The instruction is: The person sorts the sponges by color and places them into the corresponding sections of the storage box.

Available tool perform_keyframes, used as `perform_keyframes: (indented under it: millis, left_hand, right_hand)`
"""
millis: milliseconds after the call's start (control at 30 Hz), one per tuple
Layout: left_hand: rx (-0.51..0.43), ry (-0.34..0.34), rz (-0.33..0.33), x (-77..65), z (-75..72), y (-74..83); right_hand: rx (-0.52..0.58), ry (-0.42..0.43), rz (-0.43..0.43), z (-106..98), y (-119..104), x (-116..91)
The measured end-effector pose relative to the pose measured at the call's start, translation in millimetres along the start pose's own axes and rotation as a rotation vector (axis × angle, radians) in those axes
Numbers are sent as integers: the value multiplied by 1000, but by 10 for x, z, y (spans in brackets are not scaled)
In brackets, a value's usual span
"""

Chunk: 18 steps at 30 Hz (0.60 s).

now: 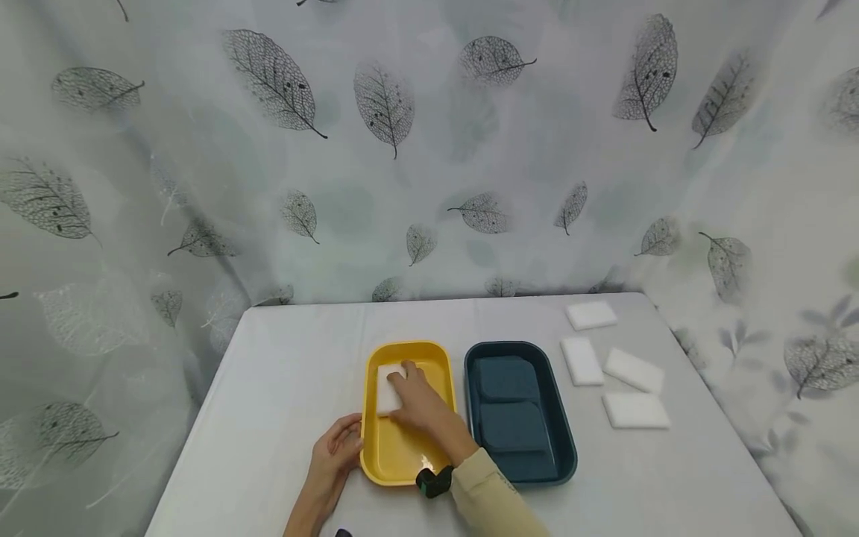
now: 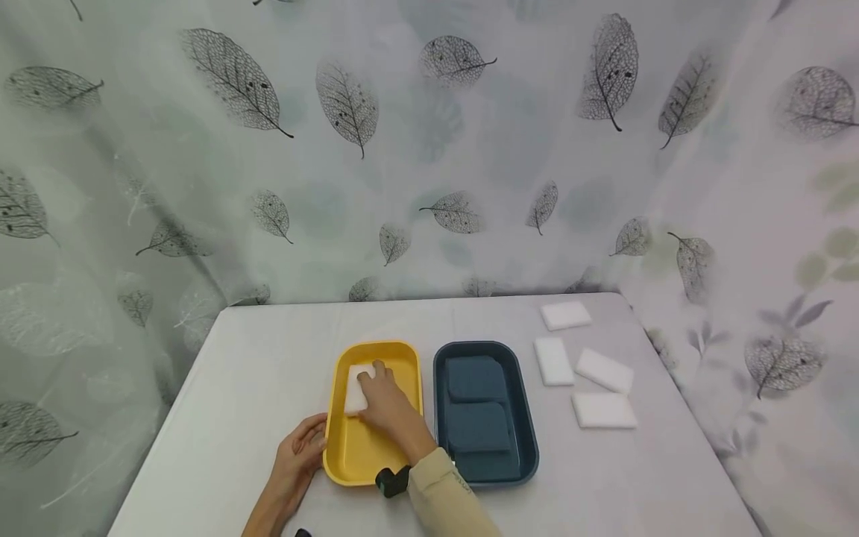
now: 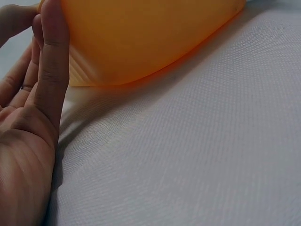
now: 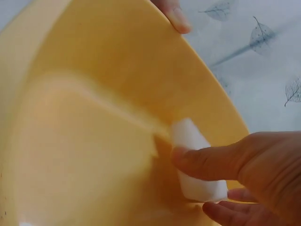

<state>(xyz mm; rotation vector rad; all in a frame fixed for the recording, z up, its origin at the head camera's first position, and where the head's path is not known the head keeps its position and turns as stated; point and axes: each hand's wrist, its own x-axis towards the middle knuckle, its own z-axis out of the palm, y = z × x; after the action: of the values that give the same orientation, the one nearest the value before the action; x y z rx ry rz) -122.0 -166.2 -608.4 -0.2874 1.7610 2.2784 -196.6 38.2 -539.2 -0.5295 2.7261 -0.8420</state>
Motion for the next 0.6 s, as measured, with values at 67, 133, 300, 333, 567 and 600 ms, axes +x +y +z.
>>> perform_keyframes:
  millis: [67,133,300,333,567,600]
  left_hand:
    - [1,0,-2,-5,5,5]
    - [2,-1,-6,4,10,12]
    - [6,4,-11,46,23,26]
    - [6,8,-12,46,23,25]
    - [-1,20,-13,25,26,-15]
    - [-2,19,-13,28,28,-20]
  right_hand:
    - [-22,-6,5,-9,4,-1]
    - [-24,-24,13,-16,12,2]
    - [-14,-52,44,0,29,31]
    - [-21,-47,47,18,31,37]
    - [-79,26,37,121,8,31]
    - [-83,29,40,121,9,28]
